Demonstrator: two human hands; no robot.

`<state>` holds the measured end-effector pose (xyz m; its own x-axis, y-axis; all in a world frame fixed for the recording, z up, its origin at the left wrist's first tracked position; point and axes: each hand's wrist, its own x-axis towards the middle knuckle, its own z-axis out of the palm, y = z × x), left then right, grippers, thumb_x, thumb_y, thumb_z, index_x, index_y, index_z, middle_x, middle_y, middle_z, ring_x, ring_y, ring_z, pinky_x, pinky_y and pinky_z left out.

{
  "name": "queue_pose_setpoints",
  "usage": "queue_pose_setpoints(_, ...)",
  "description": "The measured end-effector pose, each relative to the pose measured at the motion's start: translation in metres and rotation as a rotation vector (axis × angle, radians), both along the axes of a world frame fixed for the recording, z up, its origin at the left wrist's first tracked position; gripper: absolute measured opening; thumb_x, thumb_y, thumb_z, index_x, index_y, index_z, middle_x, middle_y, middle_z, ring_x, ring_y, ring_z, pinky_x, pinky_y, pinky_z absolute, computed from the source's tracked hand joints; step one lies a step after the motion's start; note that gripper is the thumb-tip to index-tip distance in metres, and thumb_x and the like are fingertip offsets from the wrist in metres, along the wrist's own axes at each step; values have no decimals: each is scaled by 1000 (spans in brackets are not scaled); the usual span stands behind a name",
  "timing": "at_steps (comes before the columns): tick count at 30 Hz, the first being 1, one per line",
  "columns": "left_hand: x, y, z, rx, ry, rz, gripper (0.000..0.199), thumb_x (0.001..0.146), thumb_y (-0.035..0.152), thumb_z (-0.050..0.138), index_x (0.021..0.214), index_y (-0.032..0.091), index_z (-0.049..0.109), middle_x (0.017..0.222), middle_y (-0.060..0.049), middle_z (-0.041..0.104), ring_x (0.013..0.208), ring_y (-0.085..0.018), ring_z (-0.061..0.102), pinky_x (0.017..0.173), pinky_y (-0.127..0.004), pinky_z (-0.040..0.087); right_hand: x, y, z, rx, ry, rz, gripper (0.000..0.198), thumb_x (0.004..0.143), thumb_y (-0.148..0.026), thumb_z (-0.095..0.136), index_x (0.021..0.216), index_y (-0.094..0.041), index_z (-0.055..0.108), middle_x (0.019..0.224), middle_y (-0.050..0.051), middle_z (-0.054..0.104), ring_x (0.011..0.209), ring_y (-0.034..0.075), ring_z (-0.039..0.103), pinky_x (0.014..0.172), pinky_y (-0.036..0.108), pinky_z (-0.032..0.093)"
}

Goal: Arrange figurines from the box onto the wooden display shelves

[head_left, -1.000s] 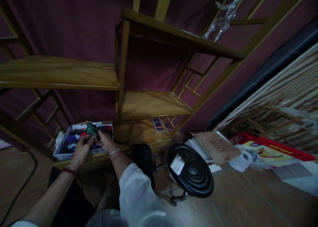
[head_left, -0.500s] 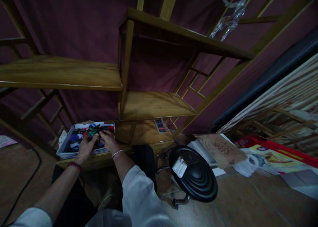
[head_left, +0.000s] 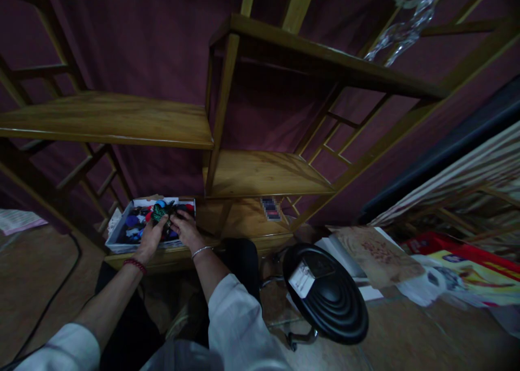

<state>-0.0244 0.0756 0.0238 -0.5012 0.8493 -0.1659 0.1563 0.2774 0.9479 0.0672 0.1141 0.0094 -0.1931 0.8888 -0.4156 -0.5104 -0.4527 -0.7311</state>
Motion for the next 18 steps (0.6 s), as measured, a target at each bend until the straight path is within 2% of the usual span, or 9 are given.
queue_pose_setpoints(3,0,1,0,-9,-67,-6,52,70,51,54,107,15,57,110,-13,63,104,-27,56,92,-40,40,0,0,-1,4,-28,10,33,64,-11,68,94,-18,57,93,1,65,83,12,63,70,23,51)
queue_pose_setpoints(10,1,-1,0,121,-186,5,58,67,43,62,118,16,49,109,-11,62,101,-24,58,89,-38,43,2,-3,3,17,-1,27,31,63,-9,66,93,-16,59,81,-1,65,77,11,63,68,21,50)
queue_pose_setpoints(14,3,-3,0,206,-230,5,65,68,39,64,127,20,42,114,-10,60,103,-21,57,91,-36,43,1,-3,4,26,-25,26,31,62,-11,68,91,-16,61,81,0,66,78,12,63,69,23,51)
queue_pose_setpoints(18,2,-6,4,197,-233,-18,72,68,38,66,132,22,38,119,-10,58,105,-21,57,90,-34,45,1,-3,3,43,-50,18,31,61,-13,71,90,-16,62,84,1,66,80,13,63,68,24,52)
